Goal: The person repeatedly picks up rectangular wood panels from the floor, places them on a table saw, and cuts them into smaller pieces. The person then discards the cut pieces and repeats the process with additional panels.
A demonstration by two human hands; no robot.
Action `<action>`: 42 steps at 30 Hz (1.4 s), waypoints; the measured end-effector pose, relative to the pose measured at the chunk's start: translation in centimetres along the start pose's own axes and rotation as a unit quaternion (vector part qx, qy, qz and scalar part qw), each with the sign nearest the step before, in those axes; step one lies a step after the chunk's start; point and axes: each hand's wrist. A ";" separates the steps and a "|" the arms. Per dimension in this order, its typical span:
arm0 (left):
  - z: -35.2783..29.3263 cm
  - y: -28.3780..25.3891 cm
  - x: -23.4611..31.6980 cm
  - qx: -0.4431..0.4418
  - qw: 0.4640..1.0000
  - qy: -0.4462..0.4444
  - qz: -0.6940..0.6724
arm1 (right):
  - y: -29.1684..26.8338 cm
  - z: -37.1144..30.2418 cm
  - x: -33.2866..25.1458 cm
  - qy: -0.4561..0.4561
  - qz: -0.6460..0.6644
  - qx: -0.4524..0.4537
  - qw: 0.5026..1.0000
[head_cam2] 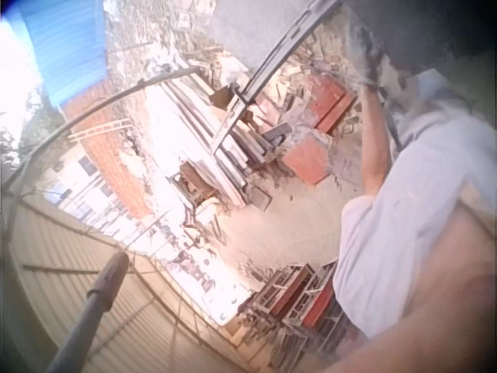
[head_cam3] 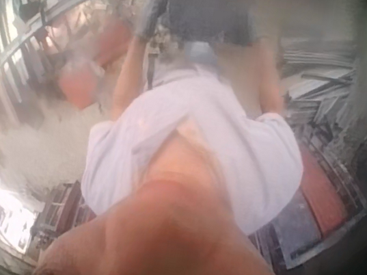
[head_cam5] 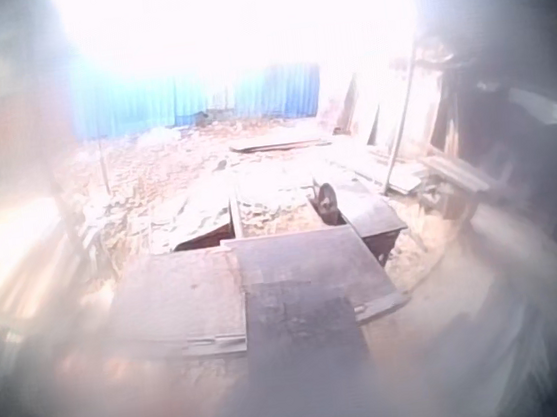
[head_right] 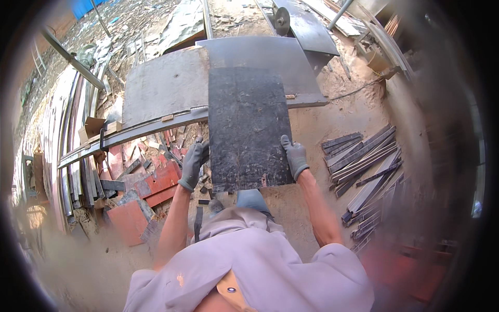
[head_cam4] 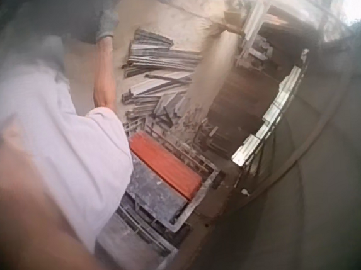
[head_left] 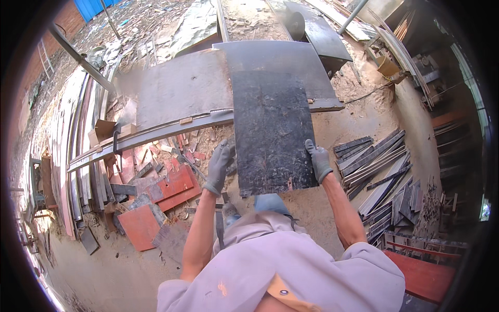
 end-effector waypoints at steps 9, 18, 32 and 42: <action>21.5 6.4 -2.4 0.123 0.760 0.305 0.560 | 8.1 30.2 -9.7 -0.117 -0.086 0.067 0.987; 30.0 11.3 -3.5 0.089 0.715 0.067 0.690 | 25.8 41.2 -6.5 -0.143 -0.182 -0.012 0.973; 30.5 13.8 -3.6 0.074 0.695 0.140 0.701 | 26.6 42.8 -8.4 -0.206 -0.367 -0.182 0.889; 30.2 13.6 -3.2 0.067 0.671 0.140 0.725 | 25.9 43.8 -13.2 -0.255 -0.515 -0.300 0.761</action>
Point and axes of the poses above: each hand's wrist, its own z-axis towards the middle knuckle, its own y-axis out of the palm, x = y × z, and after that the axes turned 14 degrees about x, right-handed
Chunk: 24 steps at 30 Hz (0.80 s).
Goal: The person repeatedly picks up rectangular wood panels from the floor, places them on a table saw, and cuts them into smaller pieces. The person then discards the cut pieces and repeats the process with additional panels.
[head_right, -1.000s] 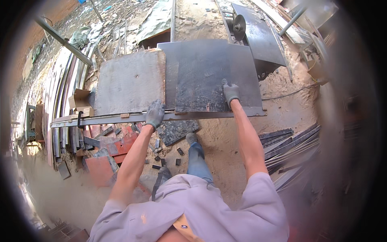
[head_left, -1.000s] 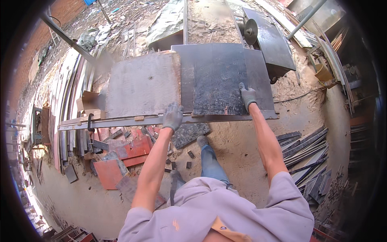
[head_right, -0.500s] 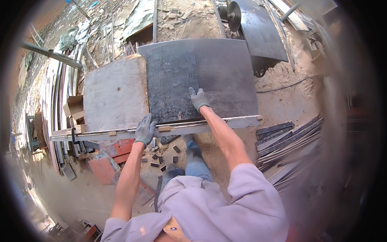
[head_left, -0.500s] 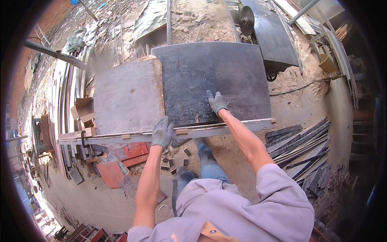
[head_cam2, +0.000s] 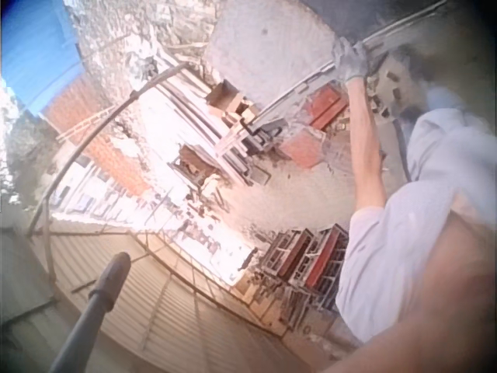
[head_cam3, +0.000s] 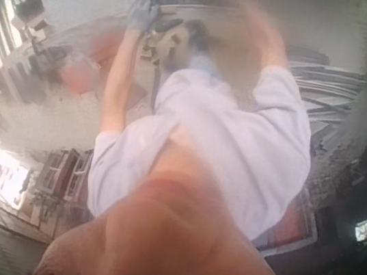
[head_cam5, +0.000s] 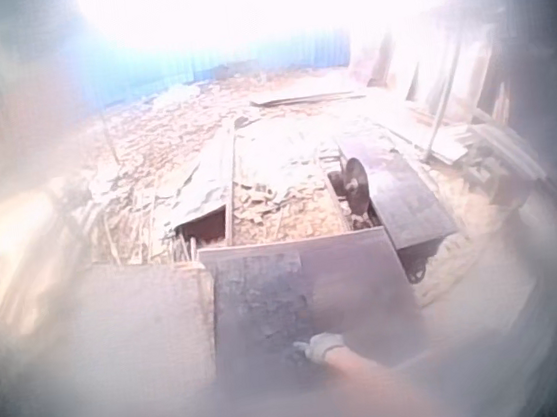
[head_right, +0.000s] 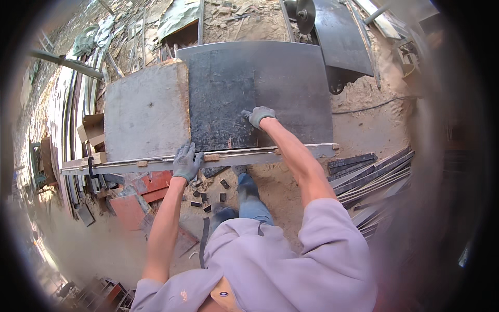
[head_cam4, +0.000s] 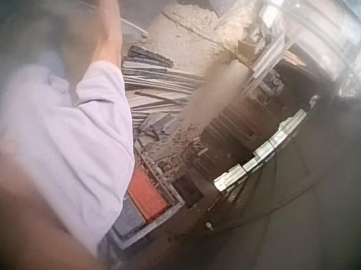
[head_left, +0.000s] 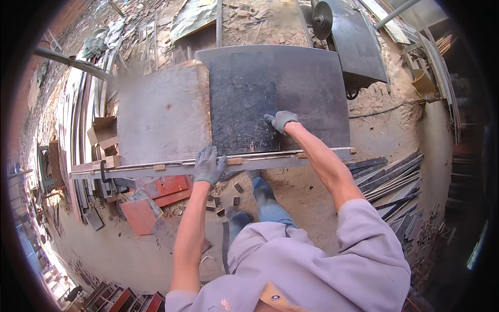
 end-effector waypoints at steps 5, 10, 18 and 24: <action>0.1 0.3 -1.2 0.006 1.000 -0.011 0.004 | 0.0 0.1 -1.0 -0.019 -0.050 -0.024 0.998; 0.8 -1.5 1.7 -0.040 0.999 -0.016 0.007 | 1.8 1.0 0.1 -0.048 -0.067 0.018 0.996; 1.3 -0.1 2.9 -0.046 0.998 0.008 0.042 | 0.4 1.1 1.2 -0.049 -0.032 0.022 0.998; -1.5 -3.8 3.6 -0.074 0.996 -0.034 0.022 | 1.5 -1.8 -2.5 0.005 -0.100 0.074 0.992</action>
Point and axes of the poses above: each hand's wrist, its own z-axis towards the middle knuckle, its own y-axis out of the palm, x = y × z, and after that the axes turned 14 degrees about x, right-handed
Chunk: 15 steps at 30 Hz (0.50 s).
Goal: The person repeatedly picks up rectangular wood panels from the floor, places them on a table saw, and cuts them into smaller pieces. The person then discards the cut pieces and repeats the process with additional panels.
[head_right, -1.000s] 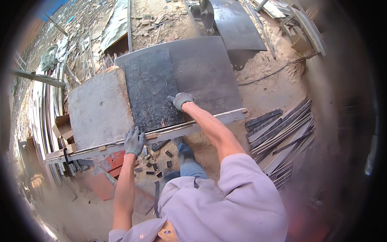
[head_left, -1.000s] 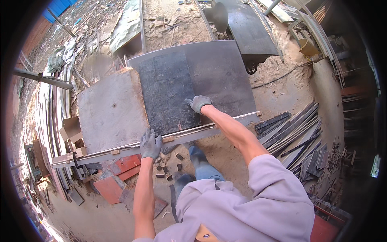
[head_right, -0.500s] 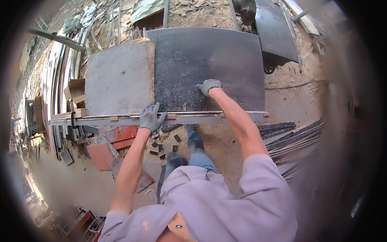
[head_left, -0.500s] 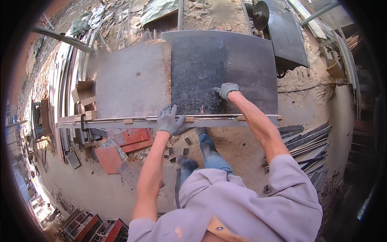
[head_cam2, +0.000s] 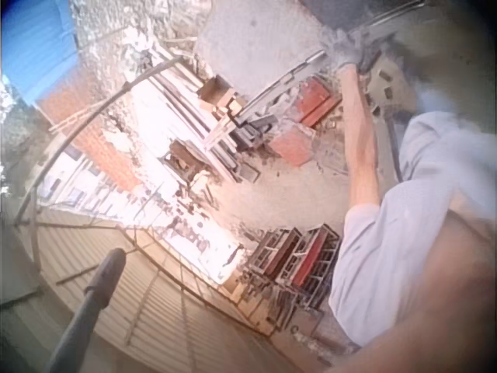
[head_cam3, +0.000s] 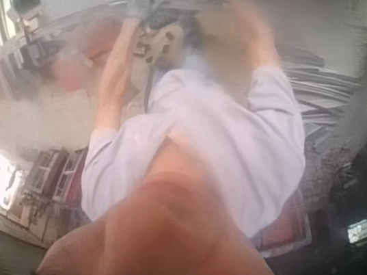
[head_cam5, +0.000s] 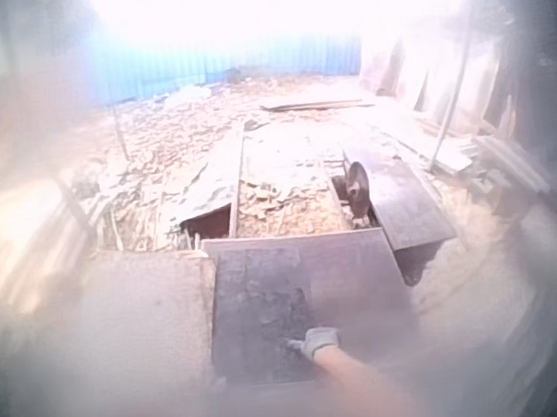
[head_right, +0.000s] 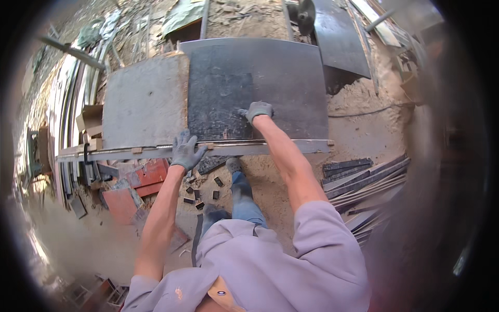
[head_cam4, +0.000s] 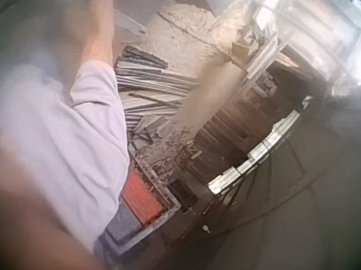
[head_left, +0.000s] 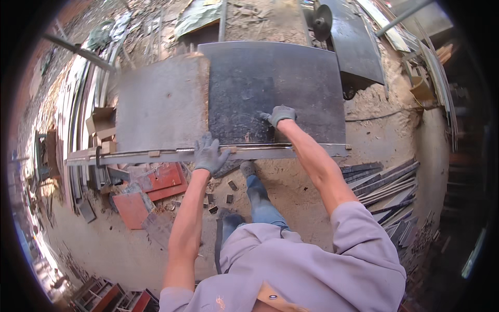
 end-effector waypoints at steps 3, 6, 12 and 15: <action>-8.1 2.2 0.7 0.294 0.941 0.046 -0.162 | 1.5 -3.5 1.3 -0.041 0.022 0.151 0.987; -19.9 6.5 -2.3 0.253 0.918 -0.019 -0.303 | 3.0 -9.8 1.0 -0.032 0.198 0.222 0.954; -49.3 22.4 -14.1 0.084 0.854 -0.390 -0.335 | 12.3 -26.0 -5.8 0.022 0.401 -0.015 0.916; -59.9 20.6 -18.6 0.034 0.780 -0.539 -0.315 | 17.5 -34.1 -8.4 -0.006 0.321 -0.078 0.944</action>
Point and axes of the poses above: each hand's wrist, its own z-axis towards the middle knuckle, its own y-axis out of the palm, x = y × z, and after that the axes turned 14 degrees about x, right-handed
